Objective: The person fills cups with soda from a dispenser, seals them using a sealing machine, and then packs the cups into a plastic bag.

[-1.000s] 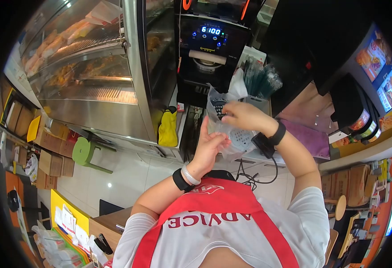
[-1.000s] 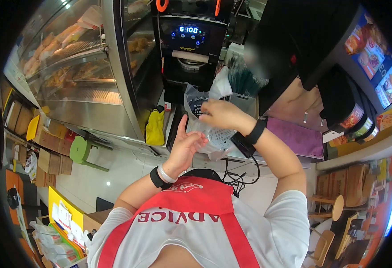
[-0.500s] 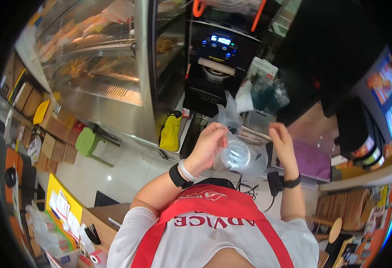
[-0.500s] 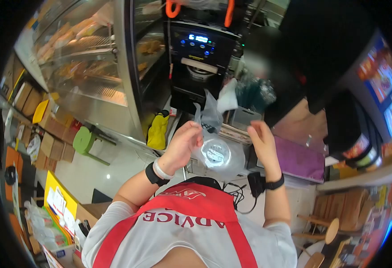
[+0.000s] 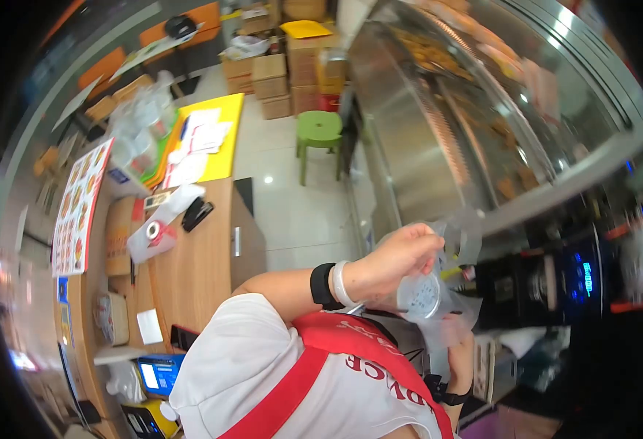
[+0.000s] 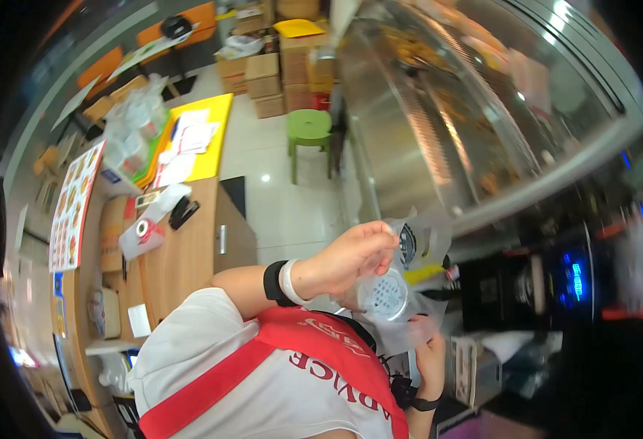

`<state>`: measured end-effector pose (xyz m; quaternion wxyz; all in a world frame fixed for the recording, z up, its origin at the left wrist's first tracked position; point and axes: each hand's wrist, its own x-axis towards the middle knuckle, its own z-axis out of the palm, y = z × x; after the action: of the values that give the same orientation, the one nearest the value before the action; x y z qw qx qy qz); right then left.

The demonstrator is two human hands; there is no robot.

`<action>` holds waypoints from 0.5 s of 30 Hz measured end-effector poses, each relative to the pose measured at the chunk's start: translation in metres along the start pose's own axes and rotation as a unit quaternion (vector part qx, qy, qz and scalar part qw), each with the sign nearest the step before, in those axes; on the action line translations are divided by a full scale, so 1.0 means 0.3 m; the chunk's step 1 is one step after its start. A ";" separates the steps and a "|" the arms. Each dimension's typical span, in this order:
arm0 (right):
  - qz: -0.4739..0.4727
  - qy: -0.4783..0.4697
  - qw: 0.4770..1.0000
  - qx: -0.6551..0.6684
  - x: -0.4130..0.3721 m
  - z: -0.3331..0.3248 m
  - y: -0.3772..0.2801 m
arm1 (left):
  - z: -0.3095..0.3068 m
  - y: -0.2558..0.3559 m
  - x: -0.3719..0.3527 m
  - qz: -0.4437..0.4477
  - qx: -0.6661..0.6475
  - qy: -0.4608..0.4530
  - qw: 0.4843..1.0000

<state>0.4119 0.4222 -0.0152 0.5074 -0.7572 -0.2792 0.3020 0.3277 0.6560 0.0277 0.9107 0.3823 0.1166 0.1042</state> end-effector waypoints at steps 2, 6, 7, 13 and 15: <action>-0.031 -0.062 0.998 -0.003 0.132 0.090 -0.039 | -0.111 0.075 -0.024 0.052 -0.017 0.043 0.998; 0.001 -0.133 0.990 0.055 0.406 0.334 -0.145 | -0.349 0.251 -0.058 0.103 -0.023 0.126 0.986; 0.007 -0.165 0.985 0.040 0.494 0.396 -0.155 | -0.415 0.291 -0.066 0.123 -0.012 0.139 0.983; 0.017 -0.330 0.944 -0.006 0.922 0.895 -0.184 | -0.748 0.516 -0.112 0.222 -0.025 0.279 0.934; 0.010 -0.402 0.915 -0.006 1.028 1.071 -0.228 | -0.871 0.572 -0.116 0.259 -0.031 0.332 0.906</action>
<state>0.3698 0.8624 -0.1020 0.3444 -0.5775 -0.4544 0.5843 0.2009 0.9397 -0.0218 0.7713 0.3141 0.3061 0.4612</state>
